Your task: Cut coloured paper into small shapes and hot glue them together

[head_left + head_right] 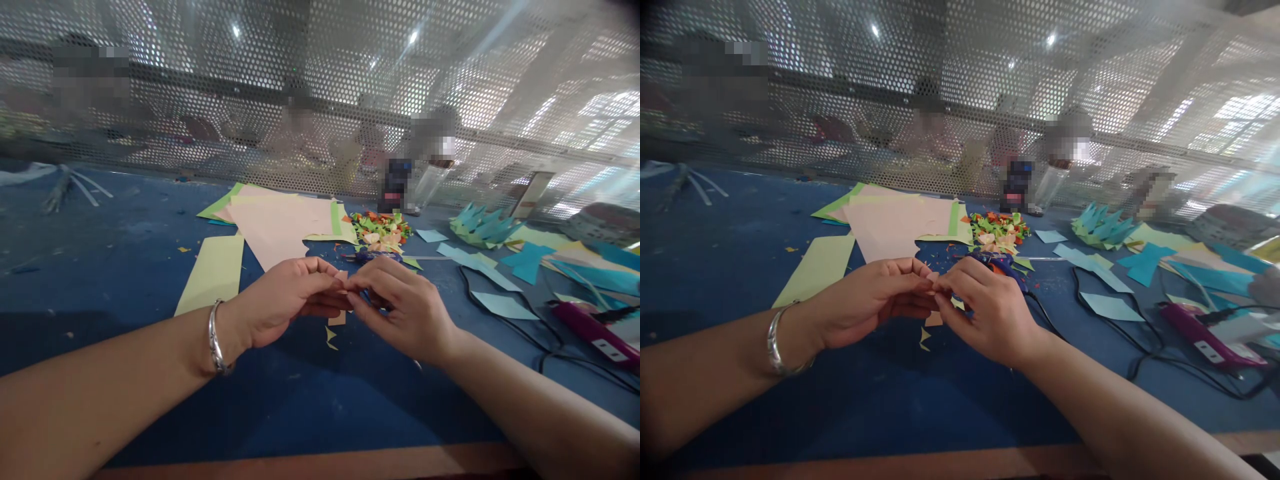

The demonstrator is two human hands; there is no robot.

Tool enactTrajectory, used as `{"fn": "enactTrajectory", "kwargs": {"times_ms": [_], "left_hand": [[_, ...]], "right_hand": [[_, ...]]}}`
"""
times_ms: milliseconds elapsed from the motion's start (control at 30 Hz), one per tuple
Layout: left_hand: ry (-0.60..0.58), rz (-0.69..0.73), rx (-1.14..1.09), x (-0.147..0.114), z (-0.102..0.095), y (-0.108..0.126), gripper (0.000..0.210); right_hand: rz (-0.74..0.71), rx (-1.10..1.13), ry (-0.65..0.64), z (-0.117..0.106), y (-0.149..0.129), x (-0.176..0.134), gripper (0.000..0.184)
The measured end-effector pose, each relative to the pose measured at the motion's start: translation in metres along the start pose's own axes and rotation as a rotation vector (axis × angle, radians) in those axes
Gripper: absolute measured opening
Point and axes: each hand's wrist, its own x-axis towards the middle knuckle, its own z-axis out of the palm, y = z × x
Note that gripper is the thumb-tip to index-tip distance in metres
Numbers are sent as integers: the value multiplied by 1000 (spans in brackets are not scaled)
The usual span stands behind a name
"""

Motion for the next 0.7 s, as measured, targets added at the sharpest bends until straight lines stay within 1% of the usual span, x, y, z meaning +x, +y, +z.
{"fn": "enactTrajectory", "kwargs": {"times_ms": [100,200,300,533,700], "left_hand": [[-16,7,0,-1,2,0,12],[-35,27,30,-1,2,-1,10],[-26,55,44,-1,3,-1,12],[-57,184,117,-2,5,-6,21],[-55,233,168,-1,5,-9,23]], "right_hand": [[8,29,34,2,-1,0,11],[72,96,60,4,-1,1,10],[141,134,76,6,0,1,8],[217,180,107,8,0,2,8],[252,190,103,8,0,1,7]]}}
